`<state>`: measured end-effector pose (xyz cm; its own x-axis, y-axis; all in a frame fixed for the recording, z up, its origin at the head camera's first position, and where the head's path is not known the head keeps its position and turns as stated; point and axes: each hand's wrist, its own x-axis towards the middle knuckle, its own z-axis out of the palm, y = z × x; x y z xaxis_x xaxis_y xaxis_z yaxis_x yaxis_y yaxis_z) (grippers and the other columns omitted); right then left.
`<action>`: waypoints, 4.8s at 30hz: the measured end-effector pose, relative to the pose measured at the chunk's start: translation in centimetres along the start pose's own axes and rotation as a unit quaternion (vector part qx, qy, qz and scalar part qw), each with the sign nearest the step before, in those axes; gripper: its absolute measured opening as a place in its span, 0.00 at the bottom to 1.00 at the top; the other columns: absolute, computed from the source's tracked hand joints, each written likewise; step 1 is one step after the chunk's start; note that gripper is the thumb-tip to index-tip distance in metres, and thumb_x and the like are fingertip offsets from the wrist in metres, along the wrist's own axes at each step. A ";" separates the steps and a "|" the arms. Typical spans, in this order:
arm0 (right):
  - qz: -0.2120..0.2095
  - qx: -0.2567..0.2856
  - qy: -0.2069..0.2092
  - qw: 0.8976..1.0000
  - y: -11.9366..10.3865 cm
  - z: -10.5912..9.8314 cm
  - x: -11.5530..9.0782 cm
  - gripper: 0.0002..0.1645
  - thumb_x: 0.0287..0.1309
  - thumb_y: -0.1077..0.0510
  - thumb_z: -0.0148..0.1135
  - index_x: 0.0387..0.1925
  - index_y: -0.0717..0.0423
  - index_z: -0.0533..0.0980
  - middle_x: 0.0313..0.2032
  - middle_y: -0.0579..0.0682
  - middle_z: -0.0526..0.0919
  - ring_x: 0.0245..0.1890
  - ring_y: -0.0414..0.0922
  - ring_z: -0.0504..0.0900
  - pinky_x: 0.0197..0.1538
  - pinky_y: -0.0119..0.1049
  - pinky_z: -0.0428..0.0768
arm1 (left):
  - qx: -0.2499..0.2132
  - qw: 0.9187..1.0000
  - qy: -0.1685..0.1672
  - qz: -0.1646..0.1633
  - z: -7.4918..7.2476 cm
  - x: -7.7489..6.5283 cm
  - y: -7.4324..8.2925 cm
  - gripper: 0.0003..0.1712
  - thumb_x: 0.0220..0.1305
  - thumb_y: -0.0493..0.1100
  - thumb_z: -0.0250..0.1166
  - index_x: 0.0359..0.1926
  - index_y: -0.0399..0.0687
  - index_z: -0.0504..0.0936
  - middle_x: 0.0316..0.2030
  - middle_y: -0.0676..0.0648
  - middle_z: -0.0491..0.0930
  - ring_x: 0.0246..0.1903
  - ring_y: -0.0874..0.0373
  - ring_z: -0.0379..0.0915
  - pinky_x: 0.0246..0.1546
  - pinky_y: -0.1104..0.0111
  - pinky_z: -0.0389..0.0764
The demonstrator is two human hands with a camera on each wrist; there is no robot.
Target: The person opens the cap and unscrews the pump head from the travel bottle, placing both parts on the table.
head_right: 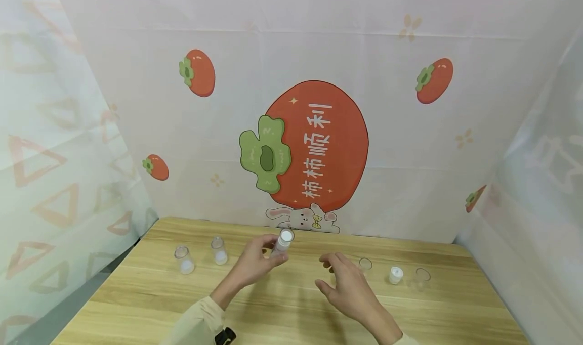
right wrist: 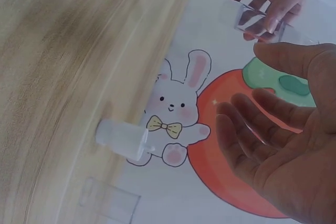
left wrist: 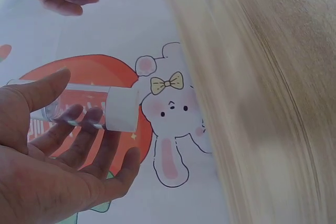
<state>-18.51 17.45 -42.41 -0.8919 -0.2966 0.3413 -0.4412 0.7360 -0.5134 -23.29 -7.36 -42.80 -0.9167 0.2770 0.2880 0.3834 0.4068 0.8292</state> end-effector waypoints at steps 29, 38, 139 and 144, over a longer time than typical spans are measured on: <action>-0.006 0.023 -0.011 1.000 -0.6 -0.2 -0.1 0.25 0.52 0.56 0.79 0.51 0.51 0.78 0.42 0.41 0.80 0.40 0.39 0.79 0.40 0.33 0.81 | 0.013 0.999 -0.034 0.023 1.0 -1.3 2.1 0.21 0.58 0.43 0.76 0.53 0.47 0.85 0.44 0.54 0.82 0.45 0.55 0.77 0.47 0.57 0.78; -0.023 0.035 -0.009 0.999 -0.7 -0.6 -0.3 0.26 0.53 0.55 0.78 0.52 0.51 0.78 0.43 0.41 0.79 0.40 0.39 0.79 0.41 0.36 0.82 | 0.022 0.998 -0.039 0.044 1.0 -1.6 2.4 0.19 0.57 0.41 0.77 0.49 0.47 0.86 0.43 0.55 0.83 0.44 0.58 0.77 0.48 0.60 0.78; 0.012 0.322 -0.082 0.943 -0.6 -1.6 -0.2 0.16 0.70 0.61 0.62 0.50 0.72 0.77 0.36 0.60 0.82 0.29 0.45 0.84 0.33 0.41 0.86 | 0.183 0.963 -0.120 0.155 0.7 -2.4 4.6 0.15 0.65 0.48 0.71 0.50 0.48 0.87 0.36 0.58 0.85 0.33 0.73 0.75 0.34 0.79 0.75; 0.011 0.316 -0.078 0.945 -0.6 -1.7 -0.2 0.16 0.70 0.60 0.62 0.50 0.72 0.78 0.36 0.62 0.82 0.29 0.45 0.84 0.33 0.41 0.86 | 0.173 0.966 -0.119 0.153 0.6 -2.4 4.7 0.13 0.66 0.48 0.71 0.49 0.51 0.87 0.35 0.60 0.84 0.32 0.74 0.74 0.32 0.79 0.74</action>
<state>-17.85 18.09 -40.80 -0.8835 -0.4078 0.2304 -0.3495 0.2463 -0.9040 -19.24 -5.62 -39.88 -0.7183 0.6060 0.3417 0.6848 0.5292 0.5011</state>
